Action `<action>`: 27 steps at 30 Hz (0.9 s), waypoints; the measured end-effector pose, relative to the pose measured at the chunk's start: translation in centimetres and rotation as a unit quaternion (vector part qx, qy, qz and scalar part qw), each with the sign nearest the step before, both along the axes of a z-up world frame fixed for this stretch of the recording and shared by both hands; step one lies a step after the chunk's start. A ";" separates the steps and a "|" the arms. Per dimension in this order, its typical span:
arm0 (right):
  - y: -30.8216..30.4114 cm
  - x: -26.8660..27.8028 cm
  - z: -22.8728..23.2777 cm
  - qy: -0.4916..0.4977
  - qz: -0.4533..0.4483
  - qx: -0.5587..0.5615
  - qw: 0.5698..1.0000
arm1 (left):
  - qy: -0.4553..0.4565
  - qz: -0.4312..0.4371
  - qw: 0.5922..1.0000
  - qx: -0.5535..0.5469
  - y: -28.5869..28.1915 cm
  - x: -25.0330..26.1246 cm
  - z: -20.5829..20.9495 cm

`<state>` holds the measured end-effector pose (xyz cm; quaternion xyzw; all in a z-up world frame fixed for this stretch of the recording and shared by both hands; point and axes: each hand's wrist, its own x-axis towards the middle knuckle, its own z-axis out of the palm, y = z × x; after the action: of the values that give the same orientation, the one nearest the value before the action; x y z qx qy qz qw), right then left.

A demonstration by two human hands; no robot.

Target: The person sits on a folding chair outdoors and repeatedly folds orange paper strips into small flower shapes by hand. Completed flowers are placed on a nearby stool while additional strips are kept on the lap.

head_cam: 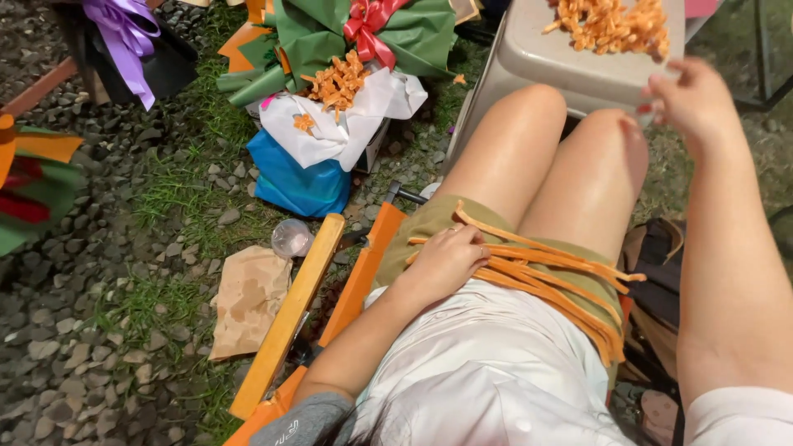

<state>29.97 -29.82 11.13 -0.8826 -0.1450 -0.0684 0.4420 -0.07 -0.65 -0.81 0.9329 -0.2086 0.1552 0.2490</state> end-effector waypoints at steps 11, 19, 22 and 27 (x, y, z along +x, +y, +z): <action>0.3 -11.7 1.5 0.126 0.041 -0.133 0.982 | -0.026 -0.019 0.999 -0.037 -0.6 -1.5 2.9; 2.3 -23.6 -4.0 0.083 0.352 -0.373 0.854 | 0.000 -0.015 0.999 0.052 -0.3 -1.1 2.1; 2.4 -24.6 -6.3 0.038 0.379 -0.414 0.827 | 0.009 -0.032 0.997 0.068 -0.2 -1.0 1.1; 2.0 -24.1 -7.0 0.029 0.356 -0.419 0.835 | -0.011 -0.039 0.997 0.070 -0.7 -1.1 -0.1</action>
<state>5.83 -27.86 4.15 -0.8725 -0.4507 0.1869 0.0277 -1.18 -1.31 -0.95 0.9375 -0.2577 0.1405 0.1869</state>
